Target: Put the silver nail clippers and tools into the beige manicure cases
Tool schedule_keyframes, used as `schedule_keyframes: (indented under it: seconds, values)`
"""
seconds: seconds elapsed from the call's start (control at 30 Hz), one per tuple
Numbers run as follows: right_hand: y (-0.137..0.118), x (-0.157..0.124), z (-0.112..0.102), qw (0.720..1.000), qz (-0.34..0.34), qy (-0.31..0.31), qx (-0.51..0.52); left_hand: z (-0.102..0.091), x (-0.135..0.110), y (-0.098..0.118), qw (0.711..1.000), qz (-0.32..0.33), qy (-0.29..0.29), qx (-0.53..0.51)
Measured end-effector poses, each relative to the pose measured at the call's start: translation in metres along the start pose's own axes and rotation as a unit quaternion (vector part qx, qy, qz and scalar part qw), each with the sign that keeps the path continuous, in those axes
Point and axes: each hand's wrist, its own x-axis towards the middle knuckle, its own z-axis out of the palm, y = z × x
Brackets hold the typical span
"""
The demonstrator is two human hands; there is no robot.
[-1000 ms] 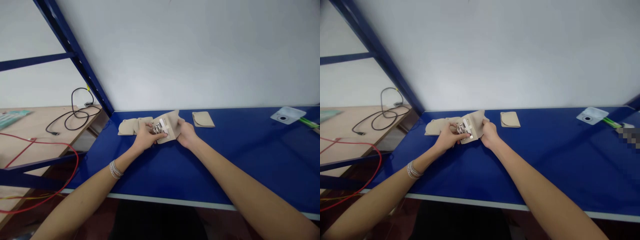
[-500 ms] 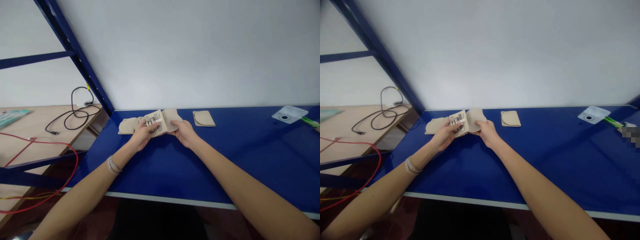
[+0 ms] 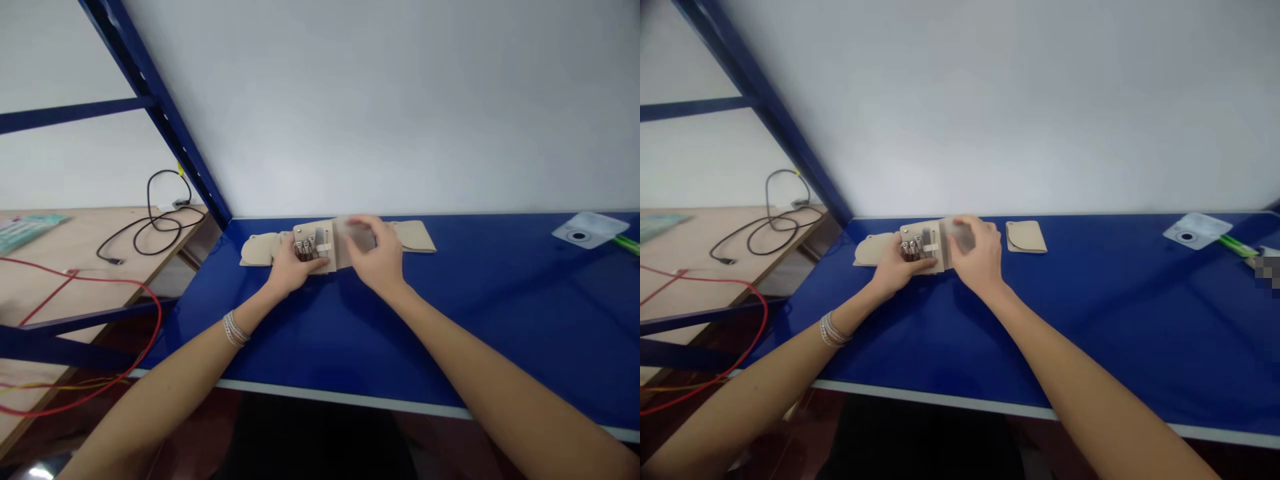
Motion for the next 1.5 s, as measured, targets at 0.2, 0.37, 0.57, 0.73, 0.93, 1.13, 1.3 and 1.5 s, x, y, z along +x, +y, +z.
schedule_keyframes:
  seconds: [0.2, 0.37, 0.57, 0.73, 0.93, 1.13, 1.3, 1.5]
  values:
    - [-0.015, -0.007, 0.004, 0.998, -0.007, -0.056, 0.027, 0.000, -0.001, 0.001, 0.999, 0.021, -0.015, -0.030]
    - [-0.013, -0.008, 0.007, 0.994, 0.027, -0.059, 0.086, 0.000, -0.002, 0.004, 0.998, 0.035, -0.046, -0.025]
    - [-0.015, -0.010, 0.011, 0.981, 0.078, -0.061, 0.164, -0.001, -0.006, 0.003, 0.996, 0.059, -0.060, 0.039]
    - [-0.003, -0.007, 0.017, 0.957, 0.161, -0.052, 0.237, 0.000, -0.005, -0.004, 0.995, 0.037, -0.064, 0.064]
    - [0.009, 0.005, 0.013, 0.906, 0.279, 0.006, 0.319, 0.001, -0.003, -0.007, 0.992, 0.030, -0.124, 0.012]
    - [0.017, 0.012, 0.009, 0.870, 0.334, 0.039, 0.360, 0.000, -0.001, -0.004, 0.981, -0.030, -0.180, -0.059]
    - [0.030, 0.019, 0.004, 0.859, 0.353, 0.070, 0.366, -0.003, 0.002, -0.003, 0.984, -0.034, -0.167, -0.047]
    - [0.050, 0.030, -0.010, 0.899, 0.332, 0.104, 0.265, -0.004, 0.003, 0.005, 0.994, -0.025, -0.061, -0.086]
